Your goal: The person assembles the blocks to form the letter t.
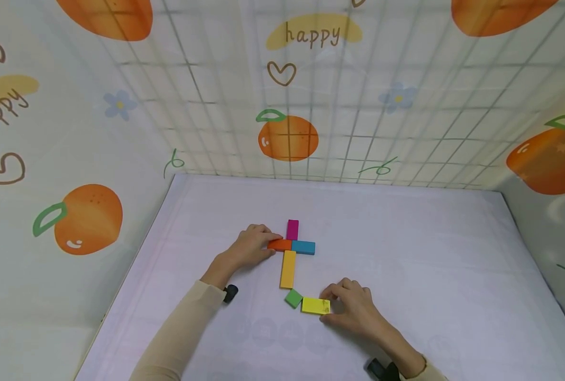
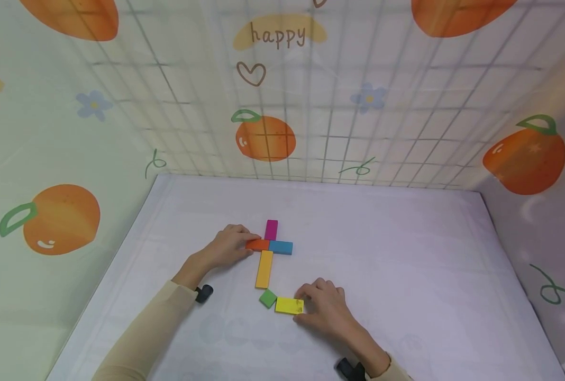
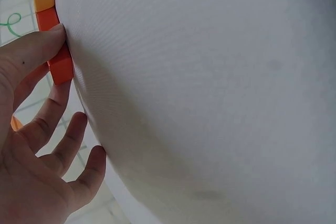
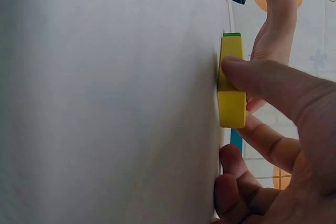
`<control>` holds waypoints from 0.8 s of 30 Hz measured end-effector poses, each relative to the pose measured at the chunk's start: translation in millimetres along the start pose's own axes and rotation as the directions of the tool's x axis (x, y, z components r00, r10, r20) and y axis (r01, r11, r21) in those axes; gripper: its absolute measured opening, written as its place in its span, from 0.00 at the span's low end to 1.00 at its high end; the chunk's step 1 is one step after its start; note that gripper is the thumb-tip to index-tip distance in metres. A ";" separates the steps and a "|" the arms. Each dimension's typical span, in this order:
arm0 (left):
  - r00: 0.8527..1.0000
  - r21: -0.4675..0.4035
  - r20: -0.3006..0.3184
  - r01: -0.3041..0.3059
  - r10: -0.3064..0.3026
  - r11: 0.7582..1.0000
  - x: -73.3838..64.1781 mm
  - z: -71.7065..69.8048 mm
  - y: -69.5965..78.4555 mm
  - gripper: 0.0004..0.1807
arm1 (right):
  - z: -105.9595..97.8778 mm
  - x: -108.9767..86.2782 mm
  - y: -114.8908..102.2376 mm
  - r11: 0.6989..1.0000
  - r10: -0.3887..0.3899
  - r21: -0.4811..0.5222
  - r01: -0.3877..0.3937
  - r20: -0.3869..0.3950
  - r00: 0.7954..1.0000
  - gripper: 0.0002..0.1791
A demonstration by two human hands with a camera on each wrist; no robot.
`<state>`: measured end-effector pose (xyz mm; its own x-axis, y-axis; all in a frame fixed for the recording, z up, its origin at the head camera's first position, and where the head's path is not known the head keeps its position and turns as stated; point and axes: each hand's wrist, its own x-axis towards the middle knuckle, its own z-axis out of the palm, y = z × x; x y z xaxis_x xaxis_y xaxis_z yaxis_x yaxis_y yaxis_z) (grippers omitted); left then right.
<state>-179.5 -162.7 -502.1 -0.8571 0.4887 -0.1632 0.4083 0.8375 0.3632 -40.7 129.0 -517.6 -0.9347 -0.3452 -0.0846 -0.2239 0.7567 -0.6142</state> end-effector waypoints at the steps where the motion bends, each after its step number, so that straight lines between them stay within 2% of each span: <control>1: 1.000 0.002 0.001 -0.001 0.001 1.000 0.0 0.3 -0.2 0.24 | -0.2 0.1 -0.2 1.000 0.001 0.001 -0.001 0.002 1.000 0.21; 15: 1.000 0.001 -0.008 -0.002 0.002 1.000 -0.6 4.3 -2.0 0.24 | -0.9 -2.2 0.0 1.000 -0.028 -0.002 0.028 0.020 0.999 0.21; 24: 0.999 -0.057 0.011 0.040 -0.040 0.998 -5.7 6.2 -0.6 0.31 | -4.2 -3.8 6.8 0.999 -0.027 0.046 0.025 0.040 0.999 0.23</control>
<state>-173.0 -164.5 -507.1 -0.8693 0.4574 -0.1874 0.3546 0.8411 0.4084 -39.8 137.8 -518.2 -0.9164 -0.3876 -0.0997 -0.2344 0.7217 -0.6513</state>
